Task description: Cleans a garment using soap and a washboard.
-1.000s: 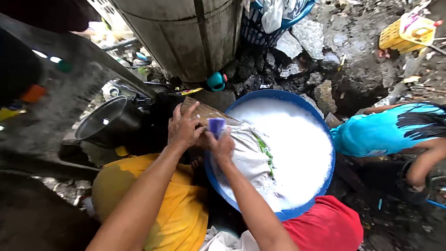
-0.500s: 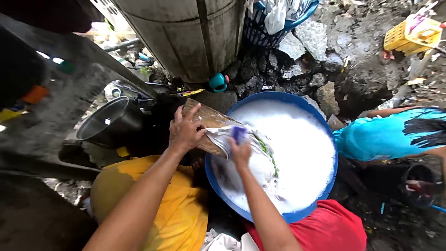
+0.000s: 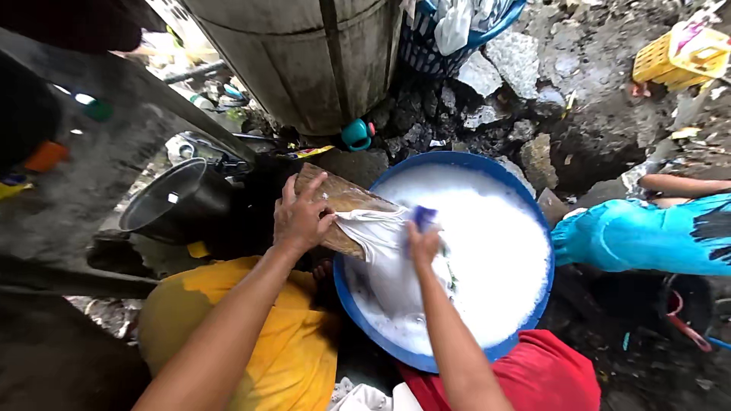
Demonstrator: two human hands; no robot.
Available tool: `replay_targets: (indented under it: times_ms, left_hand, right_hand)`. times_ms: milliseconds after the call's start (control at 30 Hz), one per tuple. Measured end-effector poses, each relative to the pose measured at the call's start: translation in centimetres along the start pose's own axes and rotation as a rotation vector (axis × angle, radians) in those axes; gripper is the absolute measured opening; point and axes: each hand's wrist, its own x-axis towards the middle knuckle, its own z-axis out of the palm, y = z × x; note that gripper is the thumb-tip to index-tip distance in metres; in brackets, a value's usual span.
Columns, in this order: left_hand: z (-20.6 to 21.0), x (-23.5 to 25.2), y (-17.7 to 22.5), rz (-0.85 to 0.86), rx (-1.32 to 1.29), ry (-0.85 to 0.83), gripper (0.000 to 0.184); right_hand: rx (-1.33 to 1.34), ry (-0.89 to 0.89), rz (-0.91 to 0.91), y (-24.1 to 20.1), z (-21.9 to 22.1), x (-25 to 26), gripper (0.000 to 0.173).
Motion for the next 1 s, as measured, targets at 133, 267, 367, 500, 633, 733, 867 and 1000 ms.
replay_targets:
  times_ms: [133, 267, 367, 500, 633, 733, 867, 1000]
  left_hand:
    - [0.0, -0.1, 0.2, -0.007, 0.006, 0.003, 0.015]
    - [0.2, -0.1, -0.3, -0.006, 0.025, -0.002, 0.015]
    - [0.3, -0.1, -0.3, 0.005, 0.014, 0.002, 0.014]
    - [0.1, -0.1, -0.1, -0.002, -0.005, 0.001, 0.013]
    - [0.0, -0.2, 0.2, -0.021, 0.0, -0.016, 0.012]
    - [-0.4, 0.0, 0.1, -0.025, 0.004, -0.025, 0.012]
    - [-0.3, 0.0, 0.2, -0.026, -0.014, -0.035, 0.013]
    - [-0.2, 0.0, 0.1, -0.026, -0.008, -0.026, 0.013]
  right_hand:
    - [0.101, 0.175, 0.218, 3.3, -2.3, 2.7, 0.076]
    - [0.143, -0.016, -0.144, -9.0, 3.7, -3.7, 0.063]
    - [0.071, -0.127, -0.298, -9.4, 3.2, -4.5, 0.058]
    - [0.073, -0.008, 0.03, 1.4, -1.2, 1.5, 0.076]
    - [0.369, 0.094, 0.25, 7.0, -4.1, 5.8, 0.055]
    - [0.477, 0.036, 0.196, 2.9, -5.6, 5.4, 0.038]
    - [0.21, -0.119, 0.078, 0.0, -3.0, 4.0, 0.057]
    - [0.084, -0.035, 0.001, -2.9, -3.4, 3.3, 0.044]
